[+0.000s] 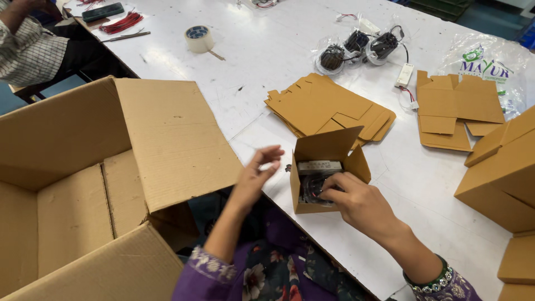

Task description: The person assembles small cardboard boxes and places light fixtures and drivers into them.

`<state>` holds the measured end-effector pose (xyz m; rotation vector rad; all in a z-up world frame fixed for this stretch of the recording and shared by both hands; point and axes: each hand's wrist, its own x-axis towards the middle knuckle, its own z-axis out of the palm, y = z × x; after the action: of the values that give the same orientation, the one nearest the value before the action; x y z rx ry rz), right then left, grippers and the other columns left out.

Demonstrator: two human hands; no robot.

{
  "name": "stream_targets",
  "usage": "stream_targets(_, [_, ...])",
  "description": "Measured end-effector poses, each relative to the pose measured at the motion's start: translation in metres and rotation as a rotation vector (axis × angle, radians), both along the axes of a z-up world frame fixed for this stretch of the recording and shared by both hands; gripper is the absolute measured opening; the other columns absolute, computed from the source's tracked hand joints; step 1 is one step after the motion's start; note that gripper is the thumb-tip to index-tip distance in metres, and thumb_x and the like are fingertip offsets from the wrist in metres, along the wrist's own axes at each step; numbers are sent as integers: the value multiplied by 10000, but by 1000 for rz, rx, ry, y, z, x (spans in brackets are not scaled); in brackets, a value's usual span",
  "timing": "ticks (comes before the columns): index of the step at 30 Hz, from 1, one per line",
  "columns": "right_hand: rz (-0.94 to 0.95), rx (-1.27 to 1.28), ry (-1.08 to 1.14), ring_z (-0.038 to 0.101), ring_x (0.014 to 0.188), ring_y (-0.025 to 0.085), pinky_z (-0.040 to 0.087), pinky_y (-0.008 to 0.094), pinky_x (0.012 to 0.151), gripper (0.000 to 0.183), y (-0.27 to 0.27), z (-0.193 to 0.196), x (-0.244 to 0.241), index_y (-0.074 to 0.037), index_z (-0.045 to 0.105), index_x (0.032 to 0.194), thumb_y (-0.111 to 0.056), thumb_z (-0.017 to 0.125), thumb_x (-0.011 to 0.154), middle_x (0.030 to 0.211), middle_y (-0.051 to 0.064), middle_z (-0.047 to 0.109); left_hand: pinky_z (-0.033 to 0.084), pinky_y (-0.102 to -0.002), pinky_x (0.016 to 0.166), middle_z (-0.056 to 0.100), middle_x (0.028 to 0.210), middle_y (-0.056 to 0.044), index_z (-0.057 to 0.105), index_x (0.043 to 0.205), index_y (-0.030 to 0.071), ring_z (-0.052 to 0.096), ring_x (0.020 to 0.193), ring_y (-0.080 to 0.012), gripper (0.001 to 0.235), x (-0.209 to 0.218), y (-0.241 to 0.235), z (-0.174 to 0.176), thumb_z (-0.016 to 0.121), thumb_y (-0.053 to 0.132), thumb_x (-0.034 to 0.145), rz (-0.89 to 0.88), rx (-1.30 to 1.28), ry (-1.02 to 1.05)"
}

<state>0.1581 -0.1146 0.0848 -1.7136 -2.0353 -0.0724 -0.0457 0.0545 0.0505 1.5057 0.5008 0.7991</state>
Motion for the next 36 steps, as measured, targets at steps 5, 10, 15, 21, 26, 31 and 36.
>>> stream_targets(5, [10,-41,-129,676,899,221,567,350,665,282,9,6,-4,-103,772,903,55,694,682,927,12,681,461,-308,1047,609,1296,-114,426,1471,80,572,1253,-217,710,49,-23,-49,722,398,909,-162,-328,-50])
stream_targets(10, [-68,355,86,704,961,199,587,310,798,196,-12,9,23,-88,720,931,51,702,794,1097,5,698,495,-325,1005,654,1196,-127,457,1335,53,631,1161,-223,578,61,-28,-45,738,266,877,-149,-334,-13])
stream_targets(15, [-225,497,768,669,1103,132,587,282,923,134,-17,-23,72,-50,659,1180,-23,622,1054,1229,53,664,513,-333,970,651,1171,-122,460,1302,44,643,1112,-218,521,61,-32,-42,716,189,872,-138,-422,-42])
stream_targets(21, [6,-208,1513,549,1282,154,436,344,1067,698,11,-80,97,-53,481,1462,-532,567,961,1373,59,598,474,-341,995,601,1227,-126,450,1334,58,592,1163,-223,532,60,-43,-50,718,196,895,132,-159,-80])
stream_targets(26, [220,-277,1514,477,1368,166,399,365,1114,903,19,-94,103,-74,347,1558,-652,581,904,1489,57,499,556,-373,936,679,1086,-87,636,1096,102,692,1036,-264,255,11,-112,-47,776,226,922,383,608,-18])
stream_targets(31, [232,-271,1534,453,1402,181,379,367,1136,934,23,-100,98,-51,335,1572,-672,560,911,1522,60,488,415,-473,1192,508,1515,-185,521,1453,23,472,1459,-376,603,5,-161,-28,741,308,968,118,1010,240])
stream_targets(36, [186,-250,1456,425,1428,153,354,337,1156,902,16,-100,97,-60,338,1559,-672,529,924,1532,38,472,309,-498,1221,348,1607,-275,373,1506,-120,313,1525,-399,910,34,-149,-1,704,480,907,92,1051,473])
